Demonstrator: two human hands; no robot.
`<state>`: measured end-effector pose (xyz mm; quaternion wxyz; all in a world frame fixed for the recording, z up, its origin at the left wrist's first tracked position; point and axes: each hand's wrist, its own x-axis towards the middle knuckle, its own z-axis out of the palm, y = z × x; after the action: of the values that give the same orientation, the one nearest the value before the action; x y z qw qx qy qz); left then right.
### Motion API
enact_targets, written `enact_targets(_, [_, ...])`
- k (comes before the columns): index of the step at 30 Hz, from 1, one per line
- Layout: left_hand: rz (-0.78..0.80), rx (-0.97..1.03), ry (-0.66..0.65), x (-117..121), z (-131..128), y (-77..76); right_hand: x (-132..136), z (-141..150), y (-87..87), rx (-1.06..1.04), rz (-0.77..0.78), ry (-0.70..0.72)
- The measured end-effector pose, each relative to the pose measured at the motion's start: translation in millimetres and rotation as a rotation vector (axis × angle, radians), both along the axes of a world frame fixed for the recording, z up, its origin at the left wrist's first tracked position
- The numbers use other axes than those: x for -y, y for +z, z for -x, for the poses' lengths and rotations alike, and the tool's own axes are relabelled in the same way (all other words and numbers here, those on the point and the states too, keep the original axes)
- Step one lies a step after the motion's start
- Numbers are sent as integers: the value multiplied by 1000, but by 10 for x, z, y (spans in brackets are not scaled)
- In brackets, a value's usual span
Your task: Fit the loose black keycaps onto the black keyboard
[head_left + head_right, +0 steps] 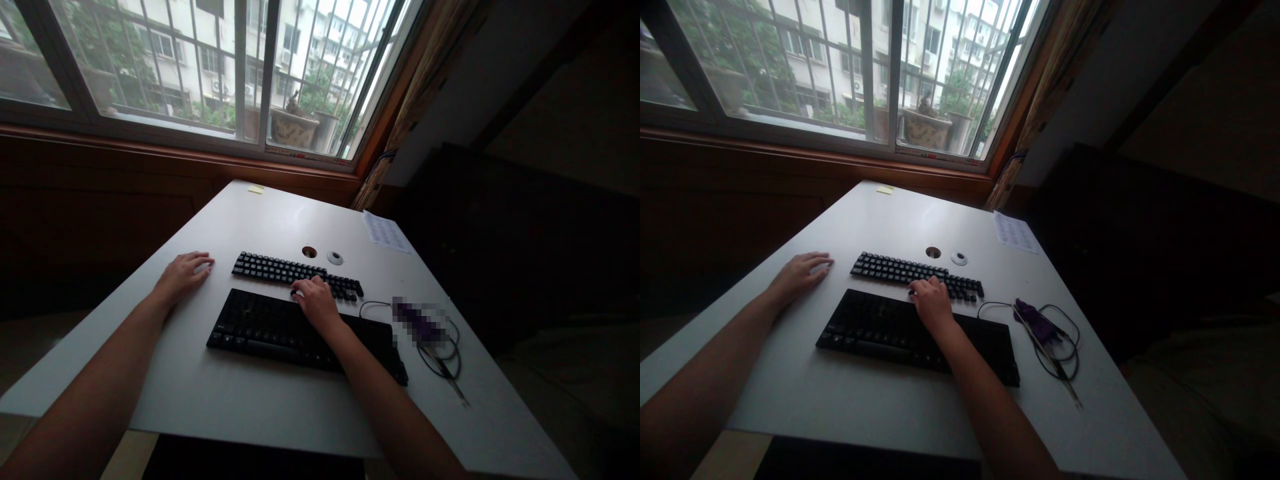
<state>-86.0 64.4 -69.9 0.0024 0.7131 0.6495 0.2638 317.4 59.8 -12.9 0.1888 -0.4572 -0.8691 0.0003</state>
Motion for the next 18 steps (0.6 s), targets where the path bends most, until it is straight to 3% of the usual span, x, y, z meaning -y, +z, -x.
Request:
enact_targets(9, [5,-1,-1,-3,-2,15,86,-77,117,-110,26,64])
enact_targets(18, [21,-3,9,5,-13,33,631,-379,248,-251,70,151])
